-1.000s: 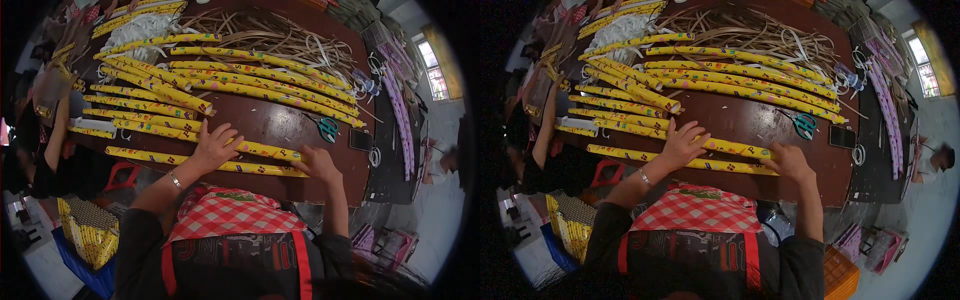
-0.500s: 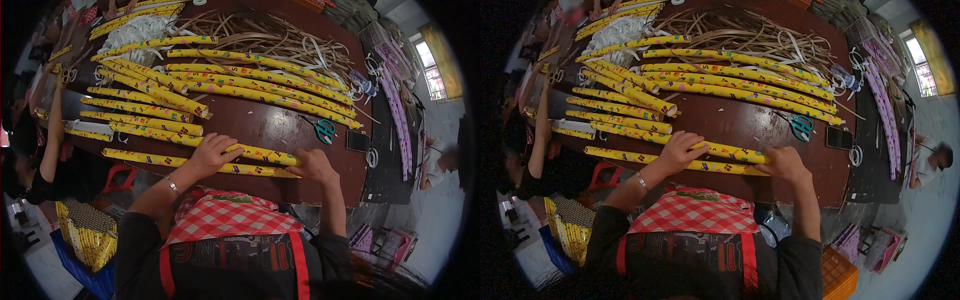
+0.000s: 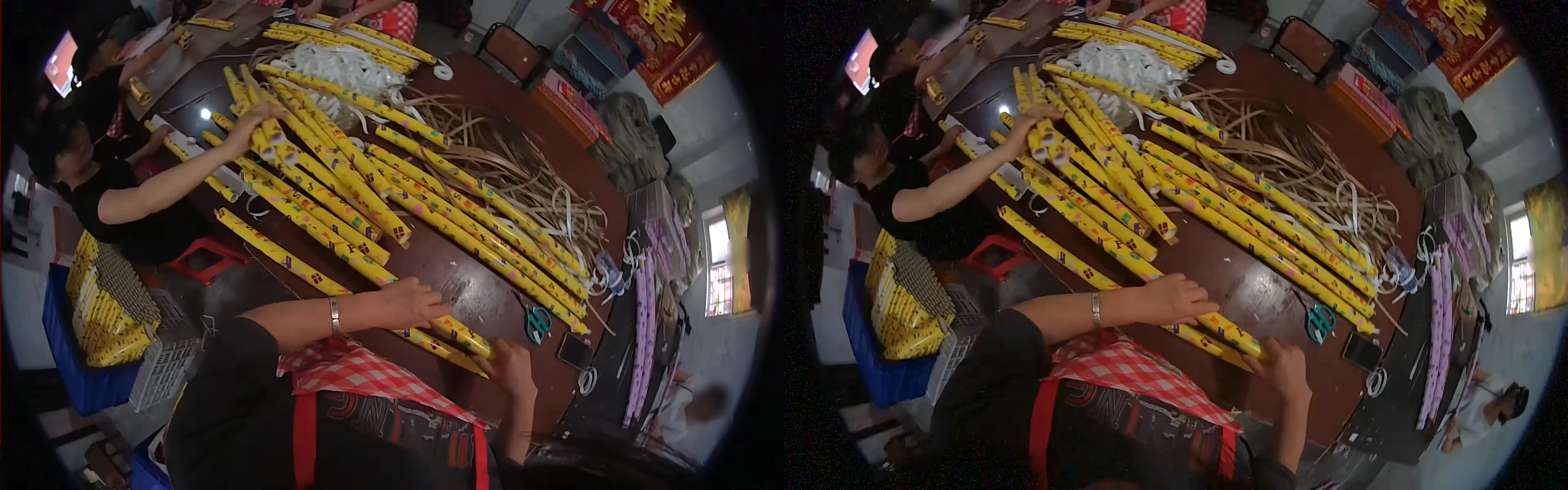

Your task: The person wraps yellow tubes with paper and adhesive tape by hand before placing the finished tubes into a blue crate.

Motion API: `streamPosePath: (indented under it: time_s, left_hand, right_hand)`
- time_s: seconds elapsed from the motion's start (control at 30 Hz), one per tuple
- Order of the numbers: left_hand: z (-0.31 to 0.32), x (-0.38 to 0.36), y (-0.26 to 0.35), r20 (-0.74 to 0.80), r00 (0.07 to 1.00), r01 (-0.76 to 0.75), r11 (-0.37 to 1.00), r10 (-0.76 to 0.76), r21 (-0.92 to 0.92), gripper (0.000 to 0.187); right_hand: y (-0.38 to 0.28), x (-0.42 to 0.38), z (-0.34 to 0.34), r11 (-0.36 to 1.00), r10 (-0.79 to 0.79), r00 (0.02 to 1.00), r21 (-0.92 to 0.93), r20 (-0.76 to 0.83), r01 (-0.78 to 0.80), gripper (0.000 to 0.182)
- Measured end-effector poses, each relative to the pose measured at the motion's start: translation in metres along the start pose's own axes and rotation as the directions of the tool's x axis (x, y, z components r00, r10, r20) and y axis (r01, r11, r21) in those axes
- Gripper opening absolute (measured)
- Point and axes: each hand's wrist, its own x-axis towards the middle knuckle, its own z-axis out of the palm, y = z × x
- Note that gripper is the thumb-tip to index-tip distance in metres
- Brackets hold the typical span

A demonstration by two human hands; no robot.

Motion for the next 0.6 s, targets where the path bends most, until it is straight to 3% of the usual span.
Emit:
streamPosePath:
  time_s: [0.07, 0.17, 0.27, 0.33, 0.37, 0.47, 0.6]
  left_hand:
    - [-0.017, 0.006, 0.009, 0.023, 0.999, 0.041, 0.999, -0.041, -0.016, 0.039]
    - [-0.042, 0.016, 0.024, 0.082, 0.992, 0.108, 0.989, -0.099, -0.106, 0.032]
    - [-0.039, 0.023, 0.042, 0.032, 0.995, 0.095, 0.985, -0.091, -0.147, 0.027]
    - [-0.024, 0.037, 0.044, -0.006, 0.998, 0.060, 0.985, -0.062, -0.160, 0.027]
    - [-0.015, 0.044, 0.045, -0.045, 0.998, 0.026, 0.982, -0.035, -0.188, 0.028]
    - [-0.020, 0.064, 0.048, -0.041, 0.999, -0.001, 0.991, -0.005, -0.132, 0.029]
    - [-0.031, 0.062, 0.046, -0.078, 0.997, -0.023, 0.995, 0.015, -0.101, 0.027]
  right_hand:
    - [0.003, -0.003, 0.000, 0.998, 0.008, 1.000, 0.056, 0.003, -0.009, 0.034]
    - [0.004, -0.009, -0.013, 0.998, -0.059, 0.998, -0.030, -0.025, 0.058, 0.033]
    - [0.002, -0.014, -0.033, 0.997, -0.056, 0.996, -0.057, -0.071, 0.052, 0.038]
    - [0.011, -0.021, -0.044, 0.969, -0.082, 0.992, -0.241, -0.096, 0.057, 0.038]
    - [0.021, -0.029, -0.046, 0.969, -0.092, 0.991, -0.239, -0.097, 0.067, 0.038]
    - [0.030, -0.039, -0.055, 0.943, 0.153, 0.985, -0.287, -0.075, -0.168, 0.040]
    - [0.030, -0.037, -0.064, 0.963, 0.003, 0.999, -0.270, -0.050, -0.017, 0.036]
